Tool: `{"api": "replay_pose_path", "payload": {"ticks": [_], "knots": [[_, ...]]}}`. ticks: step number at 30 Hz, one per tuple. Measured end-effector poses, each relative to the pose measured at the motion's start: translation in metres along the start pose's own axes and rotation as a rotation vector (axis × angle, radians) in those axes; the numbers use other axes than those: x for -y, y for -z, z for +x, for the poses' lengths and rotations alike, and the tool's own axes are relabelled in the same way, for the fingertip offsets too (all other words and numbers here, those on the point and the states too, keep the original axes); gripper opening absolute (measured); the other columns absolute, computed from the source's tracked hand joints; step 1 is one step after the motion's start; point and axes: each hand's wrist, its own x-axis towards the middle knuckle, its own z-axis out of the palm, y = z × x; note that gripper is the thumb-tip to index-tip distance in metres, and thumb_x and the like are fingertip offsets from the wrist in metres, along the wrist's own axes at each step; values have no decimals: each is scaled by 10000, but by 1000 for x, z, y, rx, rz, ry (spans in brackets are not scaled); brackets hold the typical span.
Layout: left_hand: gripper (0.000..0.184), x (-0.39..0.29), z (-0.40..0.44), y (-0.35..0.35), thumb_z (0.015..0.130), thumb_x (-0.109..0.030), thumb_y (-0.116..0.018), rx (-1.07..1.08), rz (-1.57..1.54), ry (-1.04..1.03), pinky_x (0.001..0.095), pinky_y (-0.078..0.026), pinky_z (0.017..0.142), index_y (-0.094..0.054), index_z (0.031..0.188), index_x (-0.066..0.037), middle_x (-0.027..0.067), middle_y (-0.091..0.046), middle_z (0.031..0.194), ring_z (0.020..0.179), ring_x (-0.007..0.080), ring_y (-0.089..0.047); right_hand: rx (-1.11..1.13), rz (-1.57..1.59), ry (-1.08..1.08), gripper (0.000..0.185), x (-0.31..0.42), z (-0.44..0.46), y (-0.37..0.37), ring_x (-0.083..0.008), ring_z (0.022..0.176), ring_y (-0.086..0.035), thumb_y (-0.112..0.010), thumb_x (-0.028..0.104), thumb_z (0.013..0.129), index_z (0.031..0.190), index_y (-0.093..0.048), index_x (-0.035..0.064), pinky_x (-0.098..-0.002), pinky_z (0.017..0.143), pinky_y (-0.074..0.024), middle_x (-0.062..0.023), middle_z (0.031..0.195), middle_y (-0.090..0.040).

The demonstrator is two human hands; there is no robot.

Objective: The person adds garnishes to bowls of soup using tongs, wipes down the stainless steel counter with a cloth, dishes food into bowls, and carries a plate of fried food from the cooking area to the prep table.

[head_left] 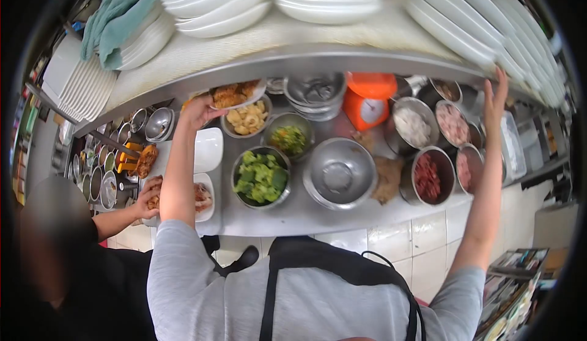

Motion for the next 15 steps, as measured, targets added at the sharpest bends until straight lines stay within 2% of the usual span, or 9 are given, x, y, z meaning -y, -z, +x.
{"api": "replay_pose_path", "payload": {"ticks": [3, 4, 5, 7, 8, 9, 10, 12, 15], "knots": [[437, 6, -75, -97, 756, 18, -376, 266, 181, 34, 360, -548, 722, -358, 1188, 81, 180, -521, 1098, 913, 278, -587, -95, 317, -196, 502, 40, -43, 42, -222, 1178, -373, -582, 235, 823, 1231, -395, 10, -326, 980, -267, -147, 1247, -412], [437, 11, -95, -128, 756, 18, -376, 294, 196, 46, 360, -548, 722, -358, 1188, 81, 180, -521, 1098, 913, 278, -587, -19, 403, -278, 481, 47, -66, 59, -226, 1157, -396, -578, 209, 826, 1221, -401, -3, -320, 967, -290, -135, 1222, -437], [440, 18, -114, -158, 755, 10, -381, 380, 227, 71, 351, -546, 723, -367, 1192, 66, 166, -523, 1103, 916, 261, -589, 8, 686, -416, 442, 72, -89, 77, -217, 1134, -420, -558, 191, 841, 1206, -416, -13, -312, 957, -308, -122, 1192, -464], [441, 34, -144, -214, 753, -1, -395, 564, 296, 124, 333, -541, 714, -385, 1191, 51, 140, -541, 1086, 917, 219, -592, 183, 701, -465, 403, 69, -140, 105, -193, 1086, -463, -527, 191, 865, 1192, -430, -23, -295, 915, -362, -112, 1179, -472], [441, 43, -157, -245, 753, -1, -395, 608, 312, 142, 333, -541, 714, -385, 1191, 51, 140, -541, 1086, 917, 219, -592, 235, 862, -556, 399, 71, -164, 118, -187, 1047, -486, -513, 205, 874, 1207, -429, 3, -284, 886, -387, -98, 1167, -475], [445, 53, -171, -277, 751, 0, -395, 712, 343, 159, 317, -538, 713, -386, 1193, 52, 131, -545, 1078, 911, 204, -592, 301, 1000, -720, 413, 80, -180, 141, -163, 1027, -488, -486, 276, 886, 1226, -428, 49, -273, 866, -401, -82, 1162, -472], [449, 66, -184, -308, 748, 2, -395, 816, 373, 177, 302, -535, 711, -387, 1194, 52, 122, -550, 1070, 905, 189, -593, 396, 1015, -833, 524, 82, -198, 158, -170, 1069, -468, -408, 429, 886, 1278, -361, 83, -329, 879, -403, -88, 1195, -448], [454, 96, -205, -367, 744, 2, -406, 927, 403, 213, 270, -525, 702, -394, 1196, 46, 109, -553, 1061, 900, 164, -590, 424, 1182, -1063, 647, 78, -236, 187, -223, 1088, -454, -347, 573, 845, 1335, -270, 158, -374, 898, -383, -107, 1251, -397], [429, 142, -239, -461, 749, -7, -418, 1174, 617, 249, 209, -525, 631, -430, 1176, 39, 93, -575, 987, 738, 126, -616, 185, 1489, -1212, 717, 74, -279, 239, -239, 1158, -400, -276, 640, 809, 1343, -250, 162, -408, 948, -346, -110, 1313, -344]]}}
